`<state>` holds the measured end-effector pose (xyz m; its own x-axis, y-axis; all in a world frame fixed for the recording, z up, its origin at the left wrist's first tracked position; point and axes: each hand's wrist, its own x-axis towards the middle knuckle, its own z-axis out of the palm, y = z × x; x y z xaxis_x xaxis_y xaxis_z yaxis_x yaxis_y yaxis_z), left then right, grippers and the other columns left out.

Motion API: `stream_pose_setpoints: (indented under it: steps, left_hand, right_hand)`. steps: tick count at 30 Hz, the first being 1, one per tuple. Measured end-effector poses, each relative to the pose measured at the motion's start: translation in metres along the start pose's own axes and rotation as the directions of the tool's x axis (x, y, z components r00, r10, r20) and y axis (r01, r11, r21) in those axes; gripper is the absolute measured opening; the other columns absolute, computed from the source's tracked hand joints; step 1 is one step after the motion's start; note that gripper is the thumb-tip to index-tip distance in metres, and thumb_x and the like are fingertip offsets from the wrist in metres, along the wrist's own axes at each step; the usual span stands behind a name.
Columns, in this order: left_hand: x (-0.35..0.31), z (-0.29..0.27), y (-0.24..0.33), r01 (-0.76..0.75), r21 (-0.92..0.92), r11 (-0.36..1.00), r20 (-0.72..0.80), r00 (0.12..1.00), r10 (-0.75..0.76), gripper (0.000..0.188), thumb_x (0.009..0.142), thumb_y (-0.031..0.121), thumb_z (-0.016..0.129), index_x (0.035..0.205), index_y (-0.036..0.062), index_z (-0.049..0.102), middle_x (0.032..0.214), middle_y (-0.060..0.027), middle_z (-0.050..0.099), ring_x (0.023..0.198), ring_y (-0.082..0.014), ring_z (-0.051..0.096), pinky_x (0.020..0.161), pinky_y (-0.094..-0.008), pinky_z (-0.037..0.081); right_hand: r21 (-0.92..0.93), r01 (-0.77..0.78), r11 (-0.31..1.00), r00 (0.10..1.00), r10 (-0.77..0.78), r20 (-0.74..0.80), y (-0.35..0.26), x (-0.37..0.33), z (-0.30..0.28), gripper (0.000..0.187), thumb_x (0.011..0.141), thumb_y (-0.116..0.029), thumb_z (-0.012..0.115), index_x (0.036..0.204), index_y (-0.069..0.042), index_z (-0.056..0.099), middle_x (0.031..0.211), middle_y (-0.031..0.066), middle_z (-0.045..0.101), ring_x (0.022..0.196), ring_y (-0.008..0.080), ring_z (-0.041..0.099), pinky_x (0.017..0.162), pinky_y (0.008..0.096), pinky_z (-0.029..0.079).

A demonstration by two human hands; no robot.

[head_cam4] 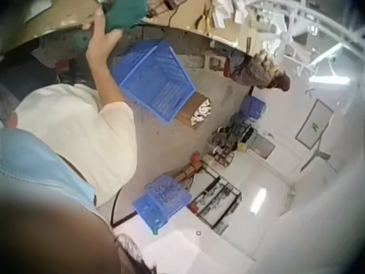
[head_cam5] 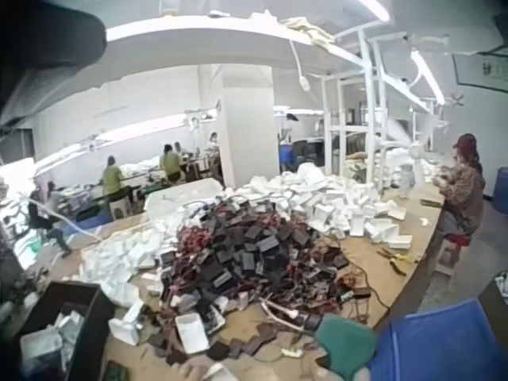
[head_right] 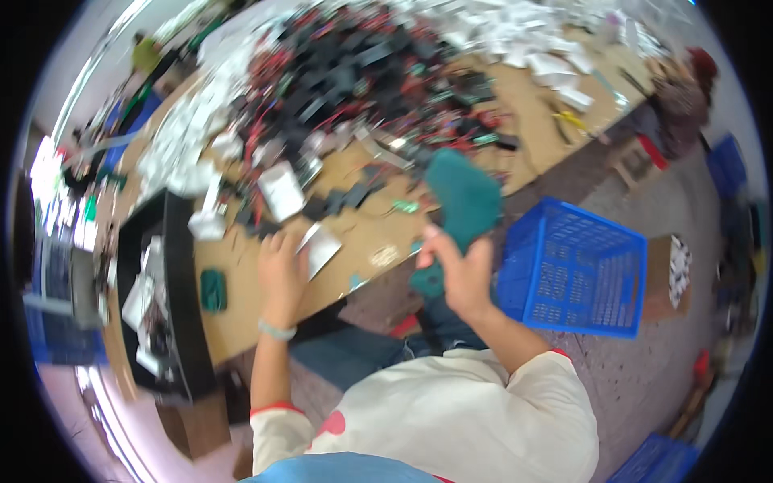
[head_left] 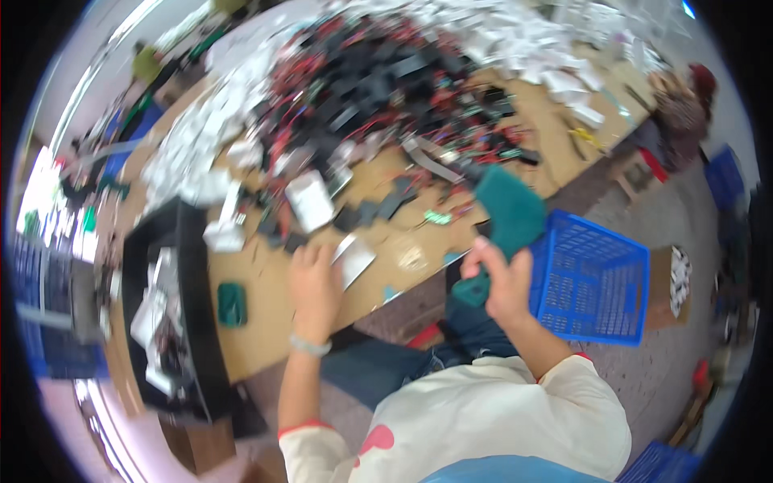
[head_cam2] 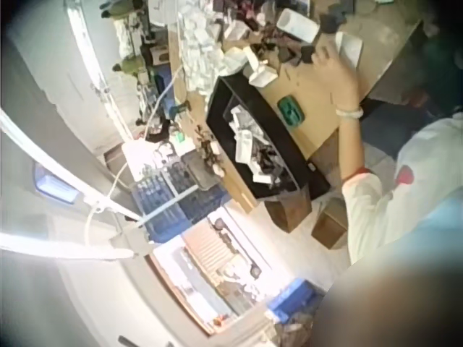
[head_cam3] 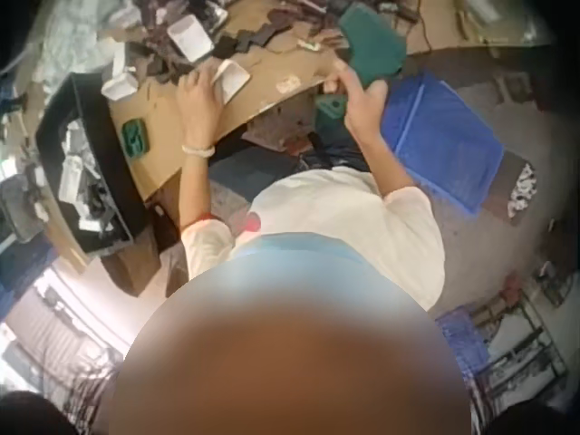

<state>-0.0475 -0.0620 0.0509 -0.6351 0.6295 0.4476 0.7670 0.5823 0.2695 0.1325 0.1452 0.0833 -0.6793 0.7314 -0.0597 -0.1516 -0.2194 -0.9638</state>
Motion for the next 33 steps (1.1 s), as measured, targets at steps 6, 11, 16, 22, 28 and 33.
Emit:
stream_pose_setpoints:
  steps: [6,11,16,22,28,33]
  left_hand:
    - [0.001,0.01,0.013,0.094,-0.092,0.991,0.012,0.996,-0.093,0.027,0.081,0.011,0.073,0.105,0.0031,0.067,0.099,-0.0159,0.064,0.097,-0.0363,0.058,0.084,-0.0466,0.048]
    - [-0.002,-0.045,0.019,0.071,-0.192,0.979,-0.172,0.98,-0.104,0.042,0.077,0.016,0.082,0.114,0.0045,0.068,0.11,-0.0136,0.066,0.101,-0.0333,0.06,0.089,-0.0398,0.048]
    - [-0.058,-0.224,0.069,-0.534,0.294,0.793,-0.905,0.111,0.41,0.045,0.105,0.033,0.045,0.139,0.0041,0.051,0.146,-0.0116,0.052,0.13,-0.0289,0.048,0.111,-0.0446,0.035]
    - [-0.194,-0.319,-0.043,-0.764,-0.08,0.64,-0.933,0.283,0.222,0.043,0.105,0.032,0.046,0.136,0.0041,0.054,0.14,-0.0114,0.055,0.126,-0.0271,0.05,0.109,-0.0422,0.037]
    - [-0.204,-0.267,-0.139,-0.837,-0.453,0.307,-0.882,0.47,-0.02,0.04,0.105,0.031,0.047,0.133,0.004,0.056,0.134,-0.0111,0.057,0.122,-0.025,0.052,0.107,-0.0393,0.039]
    - [-0.233,-0.263,-0.151,-0.805,-0.585,0.101,-0.811,0.581,-0.069,0.038,0.104,0.03,0.048,0.13,0.004,0.058,0.128,-0.0109,0.06,0.118,-0.0232,0.055,0.105,-0.0368,0.041]
  right_hand:
    - [0.18,0.01,0.984,0.997,-0.024,0.076,0.006,0.017,0.02,0.011,0.096,-0.007,0.061,0.1,-0.002,0.053,0.075,0.006,0.054,0.061,0.0142,0.053,0.057,0.0325,0.047]
    - [0.202,0.021,0.979,0.991,-0.048,0.128,-0.003,0.02,0.019,0.012,0.096,-0.006,0.061,0.104,-0.002,0.052,0.079,0.0065,0.054,0.061,0.0141,0.053,0.058,0.0331,0.047]
    - [0.155,0.01,0.988,0.996,-0.023,0.088,-0.015,0.025,0.006,0.011,0.096,-0.008,0.064,0.099,-0.003,0.055,0.077,0.0052,0.055,0.061,0.0137,0.055,0.059,0.0321,0.048]
    - [0.238,0.016,0.971,0.985,-0.057,0.166,-0.026,0.019,0.001,0.01,0.096,-0.009,0.064,0.092,-0.004,0.056,0.075,0.0054,0.057,0.061,0.014,0.056,0.058,0.0322,0.049]
    - [0.241,0.068,0.968,0.983,-0.106,0.149,-0.029,0.015,0.003,0.011,0.095,-0.009,0.064,0.091,-0.004,0.056,0.076,0.0057,0.058,0.062,0.014,0.056,0.058,0.0325,0.048]
    - [0.225,0.055,0.973,0.982,-0.094,0.165,-0.037,0.014,0.01,0.011,0.095,-0.009,0.065,0.094,-0.004,0.056,0.075,0.0054,0.056,0.061,0.0137,0.055,0.058,0.0324,0.048]
